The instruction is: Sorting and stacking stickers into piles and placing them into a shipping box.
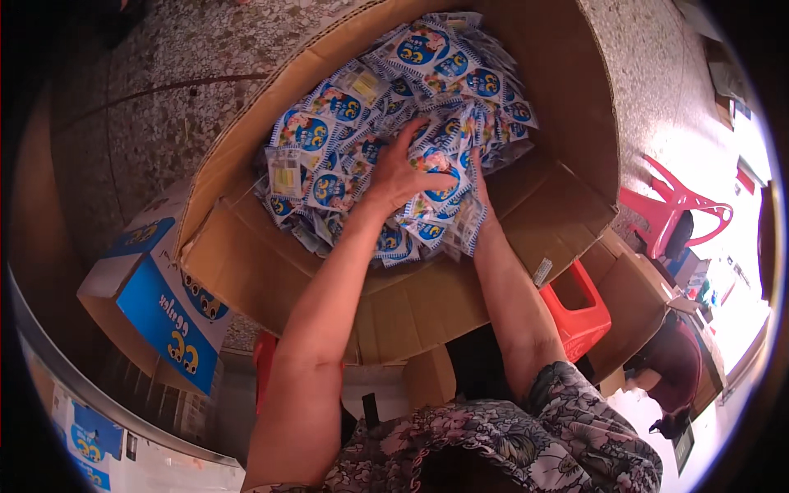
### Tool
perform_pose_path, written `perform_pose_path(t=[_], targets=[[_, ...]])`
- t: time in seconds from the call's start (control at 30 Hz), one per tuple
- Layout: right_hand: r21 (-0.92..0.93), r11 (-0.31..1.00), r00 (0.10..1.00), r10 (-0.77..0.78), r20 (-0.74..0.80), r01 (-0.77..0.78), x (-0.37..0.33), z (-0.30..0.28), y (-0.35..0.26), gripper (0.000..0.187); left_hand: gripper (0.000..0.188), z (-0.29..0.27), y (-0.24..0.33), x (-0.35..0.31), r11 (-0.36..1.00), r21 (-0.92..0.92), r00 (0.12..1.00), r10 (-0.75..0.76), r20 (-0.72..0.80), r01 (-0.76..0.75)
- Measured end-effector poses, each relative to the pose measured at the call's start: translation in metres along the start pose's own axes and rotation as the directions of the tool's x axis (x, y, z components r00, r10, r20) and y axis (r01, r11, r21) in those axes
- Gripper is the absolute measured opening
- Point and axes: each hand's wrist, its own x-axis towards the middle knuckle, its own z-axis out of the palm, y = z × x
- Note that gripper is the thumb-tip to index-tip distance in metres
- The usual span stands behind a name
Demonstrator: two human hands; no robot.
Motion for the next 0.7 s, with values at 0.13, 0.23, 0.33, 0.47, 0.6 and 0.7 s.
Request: perform_pose_path(t=[0.13, 0.23, 0.33, 0.47, 0.6, 0.7], targets=[[-0.025, 0.999, 0.997, 0.039, -0.059, -0.041, -0.033, 0.026, -0.002, 0.062, 0.095, 0.01, 0.01, -0.022, 0.986, 0.083, 0.975, 0.154, -0.16, -0.143], [-0.072, 0.996, 0.994, 0.05, -0.098, -0.057, -0.066, 0.049, 0.002, 0.058, 0.092, 0.007, 0.034, -0.057, 0.988, -0.049, 0.972, 0.134, -0.193, -0.146], [0.006, 1.0, 0.999, 0.03, 0.017, -0.03, -0.112, 0.076, 0.005, 0.061, 0.093, 0.012, 0.071, -0.104, 0.941, 0.262, 0.927, 0.281, -0.248, -0.215], [-0.049, 0.999, 1.0, 0.003, -0.03, -0.004, -0.166, 0.111, 0.005, 0.066, 0.091, 0.019, 0.119, -0.149, 0.946, 0.269, 0.921, 0.258, -0.293, -0.18], [-0.1, 0.995, 1.0, -0.007, 0.01, 0.008, -0.214, 0.13, -0.004, 0.065, 0.089, 0.035, 0.154, -0.186, 0.953, 0.225, 0.912, 0.265, -0.312, -0.2], [-0.132, 0.991, 0.997, -0.009, 0.07, 0.018, -0.253, 0.133, -0.011, 0.065, 0.091, 0.044, 0.178, -0.22, 0.942, 0.233, 0.883, 0.313, -0.349, -0.242]])
